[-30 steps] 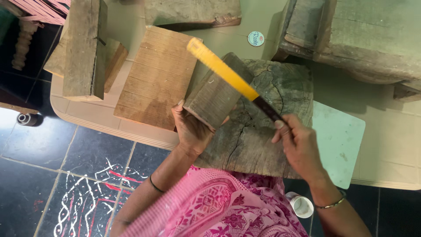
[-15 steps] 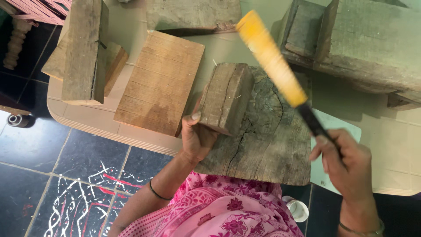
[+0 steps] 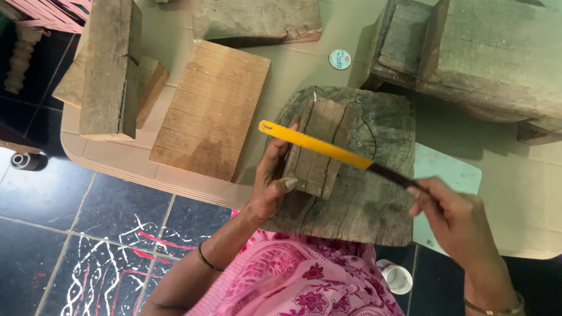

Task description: The person uses a yellow and black hand saw to cut a small rectangular piece of wood placed on a larger wooden block. After sawing, the person wipes the block with a white cloth and then resumes sawing the wood.

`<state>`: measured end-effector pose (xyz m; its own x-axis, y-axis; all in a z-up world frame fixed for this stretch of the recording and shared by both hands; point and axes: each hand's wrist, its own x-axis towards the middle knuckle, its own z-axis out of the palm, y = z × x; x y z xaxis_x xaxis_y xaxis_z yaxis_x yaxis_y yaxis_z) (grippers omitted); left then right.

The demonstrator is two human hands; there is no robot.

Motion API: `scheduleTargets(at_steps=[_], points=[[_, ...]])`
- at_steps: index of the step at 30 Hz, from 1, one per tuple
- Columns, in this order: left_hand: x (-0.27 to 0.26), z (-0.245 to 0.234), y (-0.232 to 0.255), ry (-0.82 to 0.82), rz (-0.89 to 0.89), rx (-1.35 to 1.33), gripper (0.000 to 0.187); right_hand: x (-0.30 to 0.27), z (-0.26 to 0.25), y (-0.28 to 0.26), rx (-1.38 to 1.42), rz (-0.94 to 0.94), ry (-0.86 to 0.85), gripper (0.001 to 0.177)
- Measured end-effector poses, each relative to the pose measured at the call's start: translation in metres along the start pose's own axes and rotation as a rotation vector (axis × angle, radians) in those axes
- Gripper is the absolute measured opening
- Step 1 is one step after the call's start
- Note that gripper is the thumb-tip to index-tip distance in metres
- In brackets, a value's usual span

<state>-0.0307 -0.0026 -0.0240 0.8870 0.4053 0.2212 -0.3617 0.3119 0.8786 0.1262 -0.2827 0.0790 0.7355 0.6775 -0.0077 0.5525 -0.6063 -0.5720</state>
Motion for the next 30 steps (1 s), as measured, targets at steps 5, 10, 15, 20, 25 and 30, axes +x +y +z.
scheduleTargets(at_steps=[5, 10, 15, 20, 25, 30], points=[[0.001, 0.008, 0.018, -0.040, -0.003, 0.137, 0.095, 0.009, -0.003, -0.011, 0.061, -0.065, 0.252, 0.010], [0.003, 0.012, 0.023, -0.016, 0.003, 0.092, 0.095, 0.006, -0.007, -0.004, 0.279, -0.001, 0.224, 0.013], [0.002, 0.005, 0.005, 0.009, -0.030, 0.129, 0.096, -0.008, 0.001, 0.016, 0.281, -0.197, 0.005, 0.016], [0.001, 0.005, 0.011, -0.030, 0.042, 0.236, 0.098, -0.008, 0.013, 0.027, 0.405, -0.312, -0.161, 0.017], [0.006, 0.009, 0.021, -0.061, -0.007, 0.165, 0.094, 0.011, 0.017, 0.023, 0.230, -0.040, -0.101, 0.016], [0.004, 0.006, 0.016, -0.035, -0.055, 0.098, 0.098, 0.018, 0.007, 0.006, 0.221, 0.044, 0.262, 0.017]])
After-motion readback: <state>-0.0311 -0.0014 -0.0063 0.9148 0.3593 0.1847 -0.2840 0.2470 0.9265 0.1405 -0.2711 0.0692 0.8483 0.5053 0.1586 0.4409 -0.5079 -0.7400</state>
